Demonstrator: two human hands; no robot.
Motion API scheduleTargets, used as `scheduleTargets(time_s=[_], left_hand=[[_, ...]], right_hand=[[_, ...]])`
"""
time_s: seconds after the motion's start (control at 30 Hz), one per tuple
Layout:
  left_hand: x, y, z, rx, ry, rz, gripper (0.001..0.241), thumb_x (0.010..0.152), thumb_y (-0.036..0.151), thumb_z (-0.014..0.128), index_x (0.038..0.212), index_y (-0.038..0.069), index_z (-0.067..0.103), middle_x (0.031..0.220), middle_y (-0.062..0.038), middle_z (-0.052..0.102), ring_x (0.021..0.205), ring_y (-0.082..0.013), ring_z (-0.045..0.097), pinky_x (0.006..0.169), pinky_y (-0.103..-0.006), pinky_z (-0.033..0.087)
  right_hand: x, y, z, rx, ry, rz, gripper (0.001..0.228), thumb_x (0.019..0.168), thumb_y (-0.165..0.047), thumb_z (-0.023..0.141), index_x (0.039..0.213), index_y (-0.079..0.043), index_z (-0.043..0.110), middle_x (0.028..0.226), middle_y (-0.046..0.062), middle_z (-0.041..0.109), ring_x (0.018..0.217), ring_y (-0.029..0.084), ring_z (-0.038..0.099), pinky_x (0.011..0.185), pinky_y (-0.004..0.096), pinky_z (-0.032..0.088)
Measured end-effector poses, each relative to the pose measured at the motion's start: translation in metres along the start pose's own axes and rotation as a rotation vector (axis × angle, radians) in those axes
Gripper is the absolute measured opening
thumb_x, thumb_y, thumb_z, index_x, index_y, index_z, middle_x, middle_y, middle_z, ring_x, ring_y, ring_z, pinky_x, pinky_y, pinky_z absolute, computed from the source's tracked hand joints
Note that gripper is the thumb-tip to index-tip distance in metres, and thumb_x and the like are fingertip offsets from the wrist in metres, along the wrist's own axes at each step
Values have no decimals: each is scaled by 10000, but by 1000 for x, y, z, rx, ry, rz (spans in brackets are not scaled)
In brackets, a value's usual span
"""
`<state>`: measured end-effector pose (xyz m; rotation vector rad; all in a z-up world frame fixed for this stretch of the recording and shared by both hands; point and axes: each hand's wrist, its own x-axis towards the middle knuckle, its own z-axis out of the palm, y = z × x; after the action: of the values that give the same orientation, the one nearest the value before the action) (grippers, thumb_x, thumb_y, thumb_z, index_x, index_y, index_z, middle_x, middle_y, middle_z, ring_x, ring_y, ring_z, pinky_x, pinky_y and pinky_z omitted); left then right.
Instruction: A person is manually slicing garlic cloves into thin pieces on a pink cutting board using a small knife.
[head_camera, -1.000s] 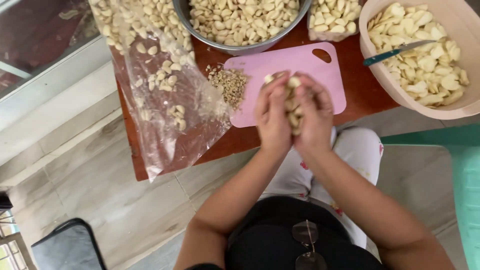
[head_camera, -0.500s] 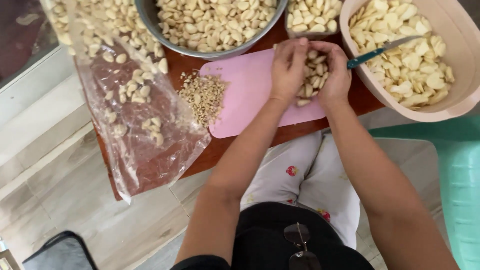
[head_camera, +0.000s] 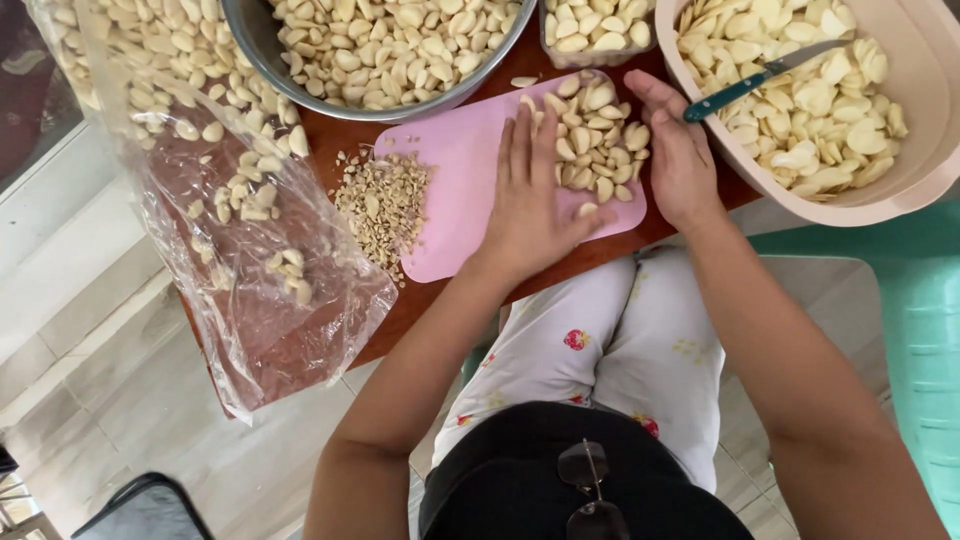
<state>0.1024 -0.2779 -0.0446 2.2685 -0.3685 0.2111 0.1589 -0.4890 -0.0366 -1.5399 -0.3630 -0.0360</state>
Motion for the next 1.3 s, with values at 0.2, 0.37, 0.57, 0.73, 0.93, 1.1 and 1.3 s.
scheduleTargets(time_s=[0.2, 0.37, 0.57, 0.73, 0.93, 1.1, 1.3], left_hand=[[7, -9, 25, 460, -74, 28, 1340, 928, 898, 704, 1739, 141, -48, 1773, -294, -133, 1657, -551, -47, 1353, -669, 121], [50, -20, 22, 464, -211, 24, 1417, 967, 865, 801, 1720, 169, -177, 1737, -280, -258, 1614, -508, -191, 1335, -647, 37], [70, -28, 14, 208, -89, 88, 1241, 862, 683, 974, 1647, 133, 185, 1625, -226, 273, 1589, -534, 154, 1310, -727, 212], [64, -27, -12, -179, 20, 129, 602, 1025, 252, 768, 1516, 82, 464, 1542, -200, 472, 1487, -391, 468, 1279, -571, 411], [61, -19, -15, -156, 147, 197, 367, 1030, -46, 585, 1383, 47, 611, 1475, -172, 543, 1483, -427, 454, 1285, -552, 406], [66, 22, -26, -207, 210, 277, 368, 1041, -74, 513, 1349, 91, 629, 1377, -128, 624, 1352, -327, 586, 1184, -451, 505], [80, 62, -33, -447, 113, 320, 357, 1093, -71, 469, 1378, 96, 602, 1355, -125, 679, 1298, -261, 695, 1172, -353, 593]], right_hand=[[-20, 7, -17, -36, -41, 48, 619, 1006, -49, 413, 1619, -14, 333, 1701, 207, 332, 1613, 352, 280, 1362, 483, 204], [-33, -1, -18, -130, -53, 81, 721, 963, 203, 330, 1639, -45, 291, 1719, 178, 314, 1622, 314, 283, 1351, 454, 209], [-41, -30, -1, -520, 59, -95, 524, 1029, 161, 529, 1534, 25, 491, 1472, 272, 603, 1375, 352, 601, 1181, 421, 504], [-41, -28, 2, -456, 160, -72, 445, 1030, 156, 597, 1457, 33, 596, 1307, 231, 694, 1239, 272, 665, 1041, 341, 567], [-44, -35, 4, -407, 157, -151, 379, 1040, 168, 607, 1400, 50, 632, 1256, 217, 690, 1213, 284, 684, 1060, 351, 595], [-46, -34, 4, -306, 132, -176, 264, 1086, 59, 643, 1349, 38, 656, 1298, 181, 652, 1250, 276, 658, 1124, 351, 565], [-62, -20, 4, 535, 292, 272, 330, 1015, -75, 724, 1336, -13, 686, 1249, 129, 740, 1085, 193, 729, 957, 248, 639]])
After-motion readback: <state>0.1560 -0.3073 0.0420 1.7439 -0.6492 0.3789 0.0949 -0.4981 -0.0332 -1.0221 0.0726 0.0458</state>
